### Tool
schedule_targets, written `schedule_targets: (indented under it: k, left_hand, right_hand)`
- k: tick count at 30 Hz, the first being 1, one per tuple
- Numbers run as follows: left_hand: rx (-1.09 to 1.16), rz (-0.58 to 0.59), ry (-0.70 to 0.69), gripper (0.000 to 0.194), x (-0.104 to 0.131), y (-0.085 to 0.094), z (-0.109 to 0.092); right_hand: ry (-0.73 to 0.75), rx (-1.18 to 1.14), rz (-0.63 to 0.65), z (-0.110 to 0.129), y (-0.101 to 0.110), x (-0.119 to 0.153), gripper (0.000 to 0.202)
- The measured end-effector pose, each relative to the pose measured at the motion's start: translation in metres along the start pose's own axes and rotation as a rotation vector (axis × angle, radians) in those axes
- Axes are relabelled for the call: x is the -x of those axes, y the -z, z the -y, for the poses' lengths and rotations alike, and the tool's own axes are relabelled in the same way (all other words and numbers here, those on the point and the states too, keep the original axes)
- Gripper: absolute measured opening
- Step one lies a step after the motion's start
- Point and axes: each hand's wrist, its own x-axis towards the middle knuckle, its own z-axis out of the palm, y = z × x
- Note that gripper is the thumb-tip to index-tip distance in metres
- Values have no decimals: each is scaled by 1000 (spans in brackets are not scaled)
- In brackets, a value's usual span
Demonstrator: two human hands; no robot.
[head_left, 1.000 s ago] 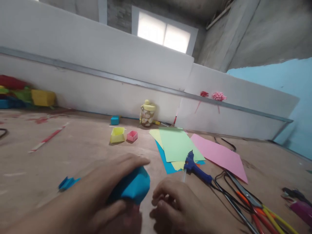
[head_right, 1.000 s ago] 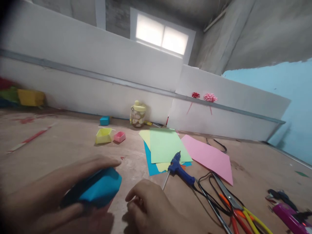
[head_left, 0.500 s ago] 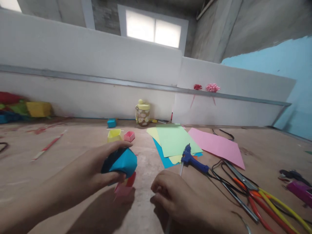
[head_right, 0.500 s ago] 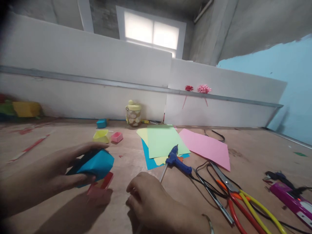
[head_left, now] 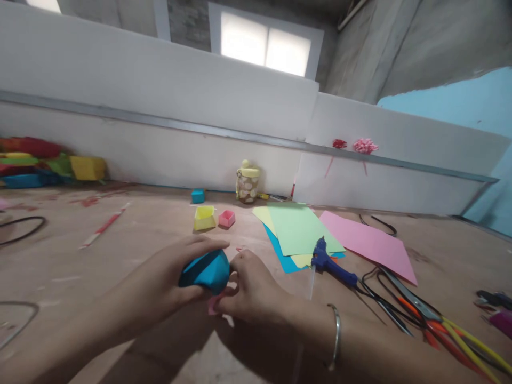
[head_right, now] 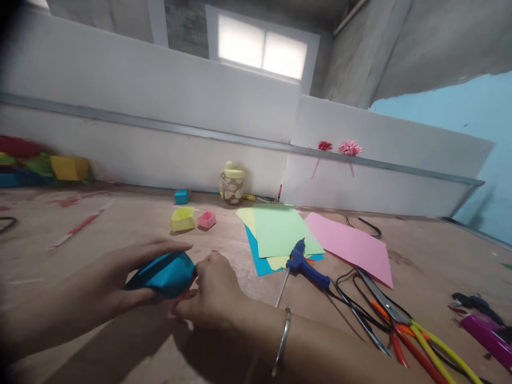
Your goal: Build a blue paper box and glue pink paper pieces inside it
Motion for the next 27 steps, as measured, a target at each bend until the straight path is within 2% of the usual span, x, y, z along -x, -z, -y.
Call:
schedule_targets:
  k: [3, 5, 8, 12, 16, 21, 27]
  left_hand:
    - [-7, -16, -50, 59, 0, -5, -2]
    - [-8, -24, -49, 54, 0, -10, -6]
    - [-10, -5, -20, 43, 1, -16, -12]
    - [-50, 28, 9, 47, 2, -22, -15]
    - [-99, 45, -15, 53, 3, -26, -9]
    - [-158, 21, -45, 55, 4, -29, -5]
    - [-234, 26, -195, 61, 10, -24, -3]
  right_hand:
    - [-31, -63, 34, -1, -1, 2, 30]
    - [-60, -110, 47, -3, -2, 4, 32]
    - [-68, -146, 21, -7, -2, 6, 33]
    - [-45, -114, -26, -14, 6, 10, 31]
    - [-77, -56, -116, -19, 19, 16, 52]
    - [-101, -70, -136, -27, 26, 23, 36]
    - [-68, -37, -127, -23, 29, 28, 31]
